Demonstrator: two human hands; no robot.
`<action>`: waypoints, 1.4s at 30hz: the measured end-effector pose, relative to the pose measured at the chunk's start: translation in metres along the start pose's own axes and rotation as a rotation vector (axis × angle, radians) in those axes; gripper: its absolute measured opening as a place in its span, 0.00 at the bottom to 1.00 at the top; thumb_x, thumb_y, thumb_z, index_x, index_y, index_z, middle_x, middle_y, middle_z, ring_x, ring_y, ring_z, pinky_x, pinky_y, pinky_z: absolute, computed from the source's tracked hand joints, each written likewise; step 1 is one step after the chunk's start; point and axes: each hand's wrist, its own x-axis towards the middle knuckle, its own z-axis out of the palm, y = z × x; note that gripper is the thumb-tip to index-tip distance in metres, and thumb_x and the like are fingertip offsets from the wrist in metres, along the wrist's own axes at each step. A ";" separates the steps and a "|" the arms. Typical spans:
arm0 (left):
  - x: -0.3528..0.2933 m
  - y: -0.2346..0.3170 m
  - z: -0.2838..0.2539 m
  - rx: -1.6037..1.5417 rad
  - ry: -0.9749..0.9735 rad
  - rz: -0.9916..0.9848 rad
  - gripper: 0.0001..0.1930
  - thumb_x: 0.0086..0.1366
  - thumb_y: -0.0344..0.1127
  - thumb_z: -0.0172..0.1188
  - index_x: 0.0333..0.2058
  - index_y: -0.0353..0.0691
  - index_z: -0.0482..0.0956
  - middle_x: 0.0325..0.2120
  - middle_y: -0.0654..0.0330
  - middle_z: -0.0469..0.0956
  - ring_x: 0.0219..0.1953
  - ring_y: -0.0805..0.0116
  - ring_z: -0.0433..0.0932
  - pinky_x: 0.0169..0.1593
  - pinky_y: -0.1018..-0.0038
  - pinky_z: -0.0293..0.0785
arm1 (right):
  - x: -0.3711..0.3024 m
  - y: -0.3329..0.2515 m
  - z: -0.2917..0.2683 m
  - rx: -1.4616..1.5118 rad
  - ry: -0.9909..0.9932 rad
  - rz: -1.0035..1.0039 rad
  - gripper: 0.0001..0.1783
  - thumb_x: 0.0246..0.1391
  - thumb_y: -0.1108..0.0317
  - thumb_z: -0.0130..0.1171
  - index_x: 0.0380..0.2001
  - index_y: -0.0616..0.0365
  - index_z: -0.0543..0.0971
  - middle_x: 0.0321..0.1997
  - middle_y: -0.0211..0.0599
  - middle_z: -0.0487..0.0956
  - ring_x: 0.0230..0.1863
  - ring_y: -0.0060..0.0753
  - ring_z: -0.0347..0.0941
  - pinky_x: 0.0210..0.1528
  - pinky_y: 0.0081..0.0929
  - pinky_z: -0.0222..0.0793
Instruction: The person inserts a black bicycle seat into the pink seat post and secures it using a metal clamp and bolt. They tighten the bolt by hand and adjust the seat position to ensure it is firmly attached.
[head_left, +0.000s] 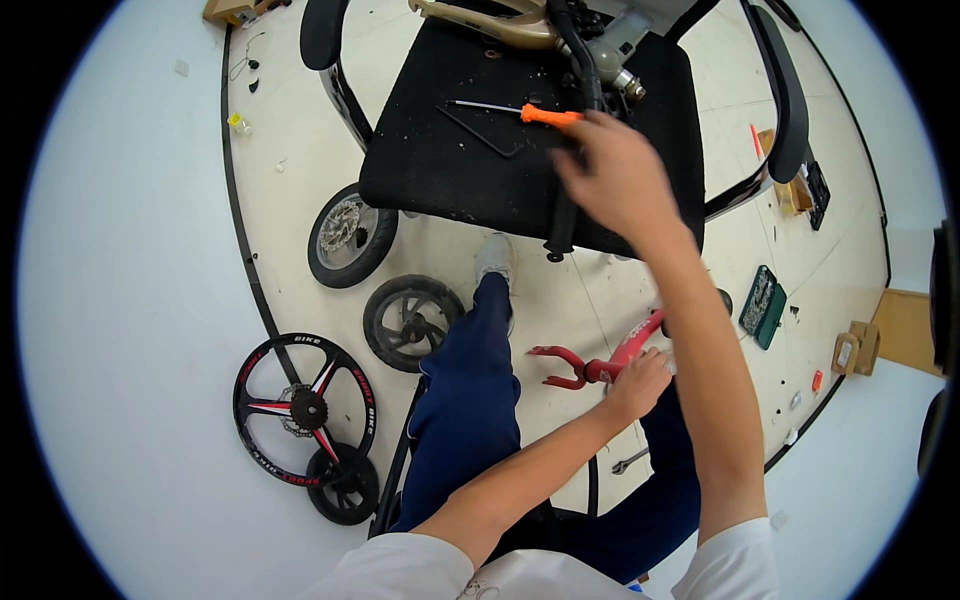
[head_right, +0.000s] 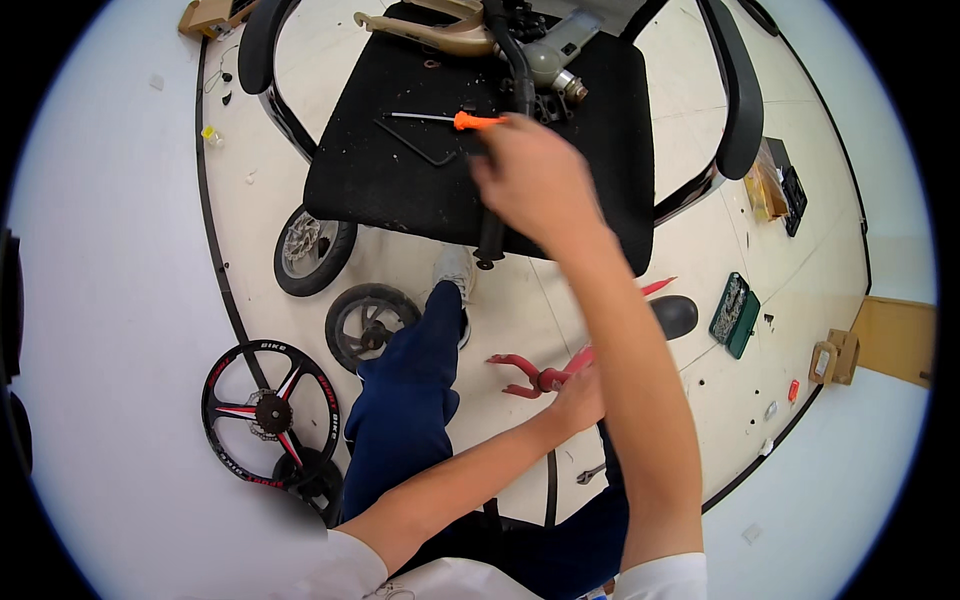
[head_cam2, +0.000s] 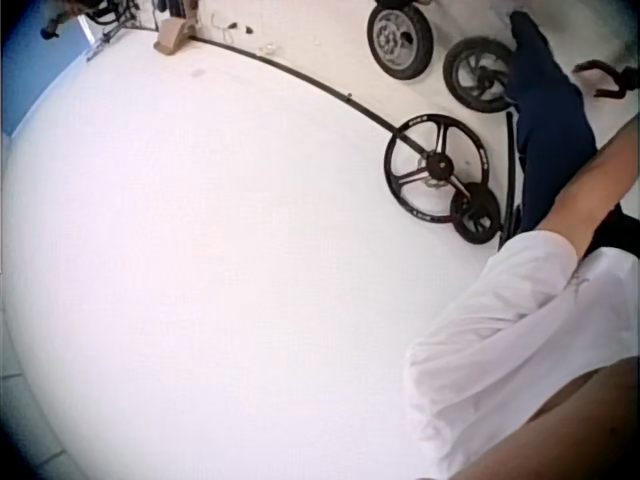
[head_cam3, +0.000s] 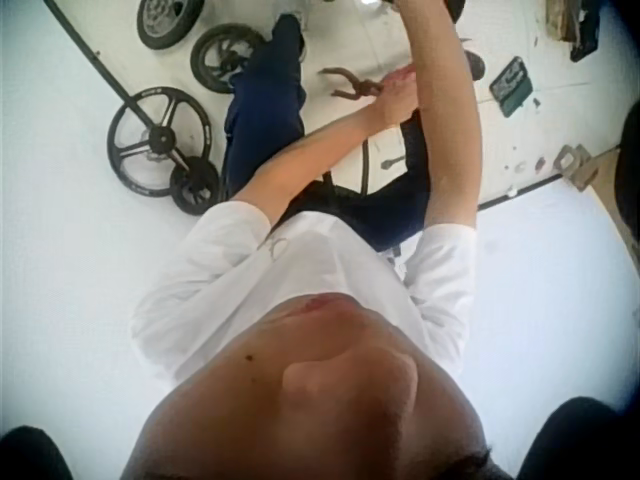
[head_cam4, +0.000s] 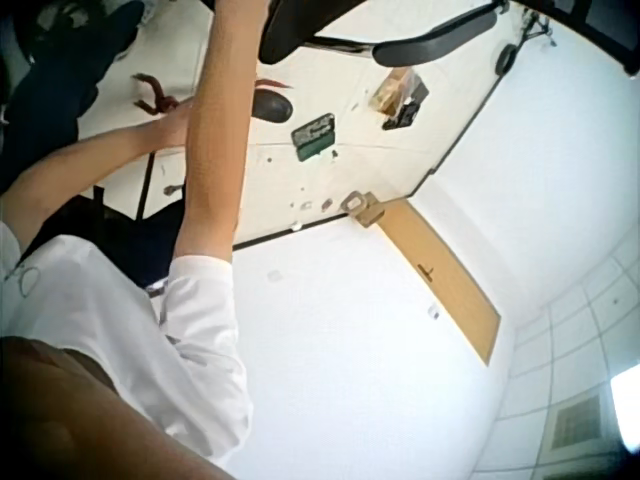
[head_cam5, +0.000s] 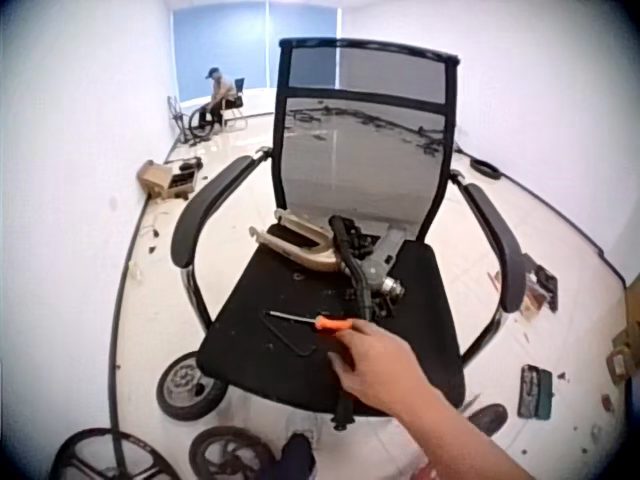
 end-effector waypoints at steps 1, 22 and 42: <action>-0.001 0.001 0.003 -0.006 0.050 -0.008 0.08 0.57 0.30 0.56 0.33 0.38 0.82 0.41 0.52 0.78 0.48 0.53 0.74 0.50 0.59 0.72 | 0.011 -0.012 0.019 -0.002 -0.027 -0.018 0.12 0.53 0.62 0.64 0.33 0.60 0.81 0.40 0.43 0.78 0.43 0.47 0.79 0.45 0.41 0.77; 0.010 0.003 -0.051 -0.082 -0.213 -0.096 0.10 0.56 0.30 0.64 0.38 0.39 0.86 0.41 0.55 0.80 0.45 0.55 0.77 0.50 0.66 0.74 | -0.353 0.090 -0.111 0.183 -0.299 0.696 0.07 0.53 0.74 0.59 0.34 0.67 0.81 0.32 0.54 0.80 0.33 0.55 0.76 0.40 0.38 0.72; 0.016 0.019 -0.048 0.100 -0.217 -0.025 0.09 0.56 0.37 0.68 0.34 0.39 0.88 0.33 0.56 0.81 0.37 0.56 0.78 0.43 0.66 0.74 | -0.320 0.100 -0.112 0.002 -0.296 0.504 0.06 0.47 0.78 0.59 0.29 0.67 0.82 0.30 0.51 0.80 0.34 0.55 0.77 0.39 0.41 0.73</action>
